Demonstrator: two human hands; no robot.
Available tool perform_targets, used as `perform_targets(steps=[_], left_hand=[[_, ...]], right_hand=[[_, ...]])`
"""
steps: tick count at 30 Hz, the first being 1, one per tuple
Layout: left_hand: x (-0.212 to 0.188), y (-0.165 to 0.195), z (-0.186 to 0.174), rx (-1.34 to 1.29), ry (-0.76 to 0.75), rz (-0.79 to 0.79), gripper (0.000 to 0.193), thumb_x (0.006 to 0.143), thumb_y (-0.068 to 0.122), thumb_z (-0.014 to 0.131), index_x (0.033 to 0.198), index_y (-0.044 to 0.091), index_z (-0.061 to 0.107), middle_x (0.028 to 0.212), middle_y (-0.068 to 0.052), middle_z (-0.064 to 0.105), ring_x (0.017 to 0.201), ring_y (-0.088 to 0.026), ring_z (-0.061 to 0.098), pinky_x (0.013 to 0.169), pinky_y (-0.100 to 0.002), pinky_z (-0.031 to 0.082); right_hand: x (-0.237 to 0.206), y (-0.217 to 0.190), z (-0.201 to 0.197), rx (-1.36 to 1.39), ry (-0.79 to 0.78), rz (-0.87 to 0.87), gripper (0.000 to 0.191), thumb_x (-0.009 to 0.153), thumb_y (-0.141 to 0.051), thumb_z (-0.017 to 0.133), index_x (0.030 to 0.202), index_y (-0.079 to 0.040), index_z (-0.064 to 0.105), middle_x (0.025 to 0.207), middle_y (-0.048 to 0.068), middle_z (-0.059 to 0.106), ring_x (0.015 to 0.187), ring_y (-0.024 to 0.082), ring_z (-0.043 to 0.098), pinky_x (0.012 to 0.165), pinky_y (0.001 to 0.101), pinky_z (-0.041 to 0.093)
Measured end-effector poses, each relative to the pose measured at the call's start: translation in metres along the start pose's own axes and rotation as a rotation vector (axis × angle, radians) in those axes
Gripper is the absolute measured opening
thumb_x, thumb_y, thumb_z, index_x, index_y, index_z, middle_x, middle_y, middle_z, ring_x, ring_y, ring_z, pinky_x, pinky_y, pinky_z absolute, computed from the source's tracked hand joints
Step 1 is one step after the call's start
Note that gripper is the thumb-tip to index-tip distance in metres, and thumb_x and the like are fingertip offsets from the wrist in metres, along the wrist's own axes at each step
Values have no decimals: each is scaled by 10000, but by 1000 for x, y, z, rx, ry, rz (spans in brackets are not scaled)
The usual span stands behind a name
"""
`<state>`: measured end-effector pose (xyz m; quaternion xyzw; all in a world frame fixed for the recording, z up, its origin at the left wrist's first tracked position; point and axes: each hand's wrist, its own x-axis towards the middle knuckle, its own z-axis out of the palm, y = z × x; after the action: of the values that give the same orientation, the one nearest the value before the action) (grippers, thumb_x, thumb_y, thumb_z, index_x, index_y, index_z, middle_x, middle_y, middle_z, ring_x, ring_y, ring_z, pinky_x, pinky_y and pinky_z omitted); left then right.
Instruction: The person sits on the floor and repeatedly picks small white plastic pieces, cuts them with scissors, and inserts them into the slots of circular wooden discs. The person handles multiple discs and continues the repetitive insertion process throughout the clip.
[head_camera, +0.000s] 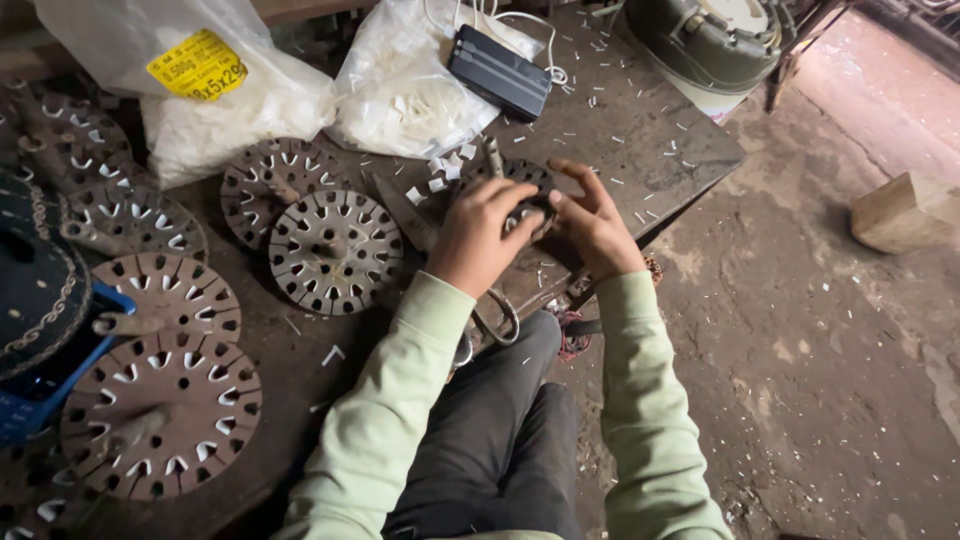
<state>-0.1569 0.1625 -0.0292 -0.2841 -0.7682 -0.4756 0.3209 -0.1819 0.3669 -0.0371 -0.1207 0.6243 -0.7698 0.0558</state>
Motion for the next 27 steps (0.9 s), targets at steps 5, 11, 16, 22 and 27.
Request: perform_targets(steps=[5,11,16,22,27], left_hand=[[-6,-3,17,44,-64,-73,135,883,62,714,1010,26,741,1018,-139,708,981,-345,664,883,-436,532],[-12,-17,25,-1,-79,-48,98,838,42,736,936,51,734,972,-134,693,959,-342,665,873,-437,536],[-8,-13,32,41,33,-29,122,786,9,744,900,40,712,959,-134,693,934,-346,676,828,-429,550],[-4,-18,4,-102,246,-31,120,914,19,724,1029,24,687,1033,-117,692,860,-237,739,765,-318,629],[11,-34,-31,152,336,-262,160,901,25,716,1061,16,719,1007,-160,705,862,-297,710,783,-370,572]], right_hand=[[-4,5,0,76,75,74,574,964,-161,676,1486,-88,450,1162,63,648,967,137,654,832,327,560],[-7,9,-6,125,-67,0,627,1044,-144,709,1597,-84,420,1028,51,629,917,143,604,841,331,523],[-8,10,-3,100,27,45,598,974,-149,676,1512,-86,424,1051,75,698,964,164,672,883,358,566],[-7,6,1,97,51,63,584,936,-63,654,1482,-81,448,1044,64,676,921,137,654,846,326,550],[-7,6,3,95,61,21,559,958,-43,682,1486,-62,500,936,-5,567,813,88,543,758,272,473]])
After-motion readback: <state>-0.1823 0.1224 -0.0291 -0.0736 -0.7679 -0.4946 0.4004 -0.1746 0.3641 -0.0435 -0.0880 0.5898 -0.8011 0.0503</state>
